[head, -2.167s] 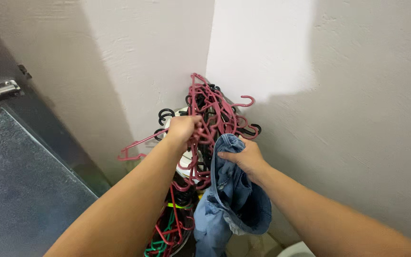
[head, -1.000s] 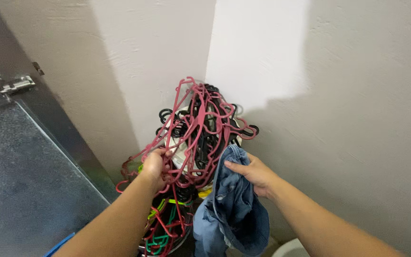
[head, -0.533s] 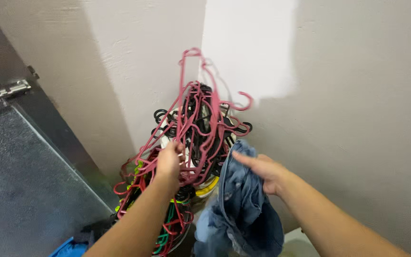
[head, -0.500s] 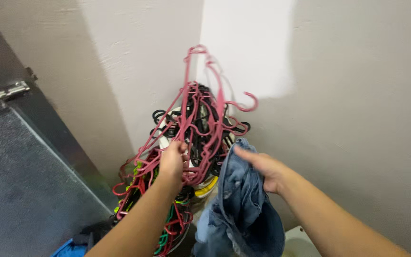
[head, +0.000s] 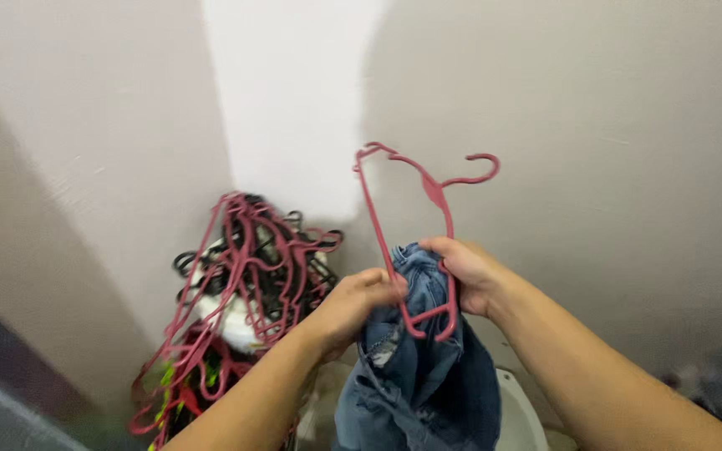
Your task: The person takes pants from a laundry basket, places each pair on a hanger, and hangs them on a wall-mounted rack. The person handles light blue jeans, dark gray pants, and olive green pants in sequence.
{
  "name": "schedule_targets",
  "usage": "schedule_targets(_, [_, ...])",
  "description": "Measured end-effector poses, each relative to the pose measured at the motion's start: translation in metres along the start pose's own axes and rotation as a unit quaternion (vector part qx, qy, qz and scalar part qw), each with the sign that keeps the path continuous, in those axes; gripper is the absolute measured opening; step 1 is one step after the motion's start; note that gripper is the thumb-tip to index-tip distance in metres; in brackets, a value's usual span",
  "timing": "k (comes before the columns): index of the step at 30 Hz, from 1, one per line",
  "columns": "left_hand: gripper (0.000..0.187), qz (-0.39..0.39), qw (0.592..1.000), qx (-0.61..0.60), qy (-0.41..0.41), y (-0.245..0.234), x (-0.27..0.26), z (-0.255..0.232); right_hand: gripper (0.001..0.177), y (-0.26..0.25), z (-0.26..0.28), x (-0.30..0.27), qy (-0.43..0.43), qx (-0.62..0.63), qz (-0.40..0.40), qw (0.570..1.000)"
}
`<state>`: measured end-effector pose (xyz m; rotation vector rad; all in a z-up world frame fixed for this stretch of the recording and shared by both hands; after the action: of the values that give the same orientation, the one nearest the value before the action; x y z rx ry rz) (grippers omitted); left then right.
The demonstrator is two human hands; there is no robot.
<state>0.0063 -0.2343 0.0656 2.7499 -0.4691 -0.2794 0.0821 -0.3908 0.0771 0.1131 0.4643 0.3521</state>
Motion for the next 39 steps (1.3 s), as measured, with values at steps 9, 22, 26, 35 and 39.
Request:
schedule_targets(9, [0.074, -0.088, 0.747, 0.483, 0.449, 0.042, -0.032, -0.072, 0.049, -0.023, 0.05, -0.077, -0.098, 0.052, -0.01, 0.994])
schedule_targets(22, [0.018, 0.188, 0.975, -0.091, -0.078, 0.125, 0.05, -0.05, 0.028, -0.045, 0.099, -0.214, -0.229, -0.131, -0.259, 0.929])
schedule_targets(26, [0.015, 0.134, 0.979, -0.1, -0.115, 0.131, 0.071, -0.033, 0.022, -0.083, 0.096, -0.284, -0.203, -0.212, -0.281, 0.914])
schedule_targets(35, [0.015, 0.12, 0.963, -0.213, -0.112, 0.123, 0.098, -0.052, 0.066, -0.178, -0.002, -0.348, -0.151, -0.297, -0.471, 0.817])
schedule_targets(39, [0.03, 0.243, 0.952, -0.16, -0.098, 0.132, 0.087, -0.07, 0.071, -0.202, -0.006, -0.377, -0.099, -0.413, -0.547, 0.722])
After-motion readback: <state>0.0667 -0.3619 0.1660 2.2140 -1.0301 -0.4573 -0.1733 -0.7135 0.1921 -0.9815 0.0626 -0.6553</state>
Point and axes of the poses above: each hand's wrist, its own x-axis towards the middle knuckle, its own y-axis out of the palm, z = x × y, the point moved 7 cm from there along x, towards the middle knuckle, and after that the axes turned 2 degrees about z, right-handed, at the moved point
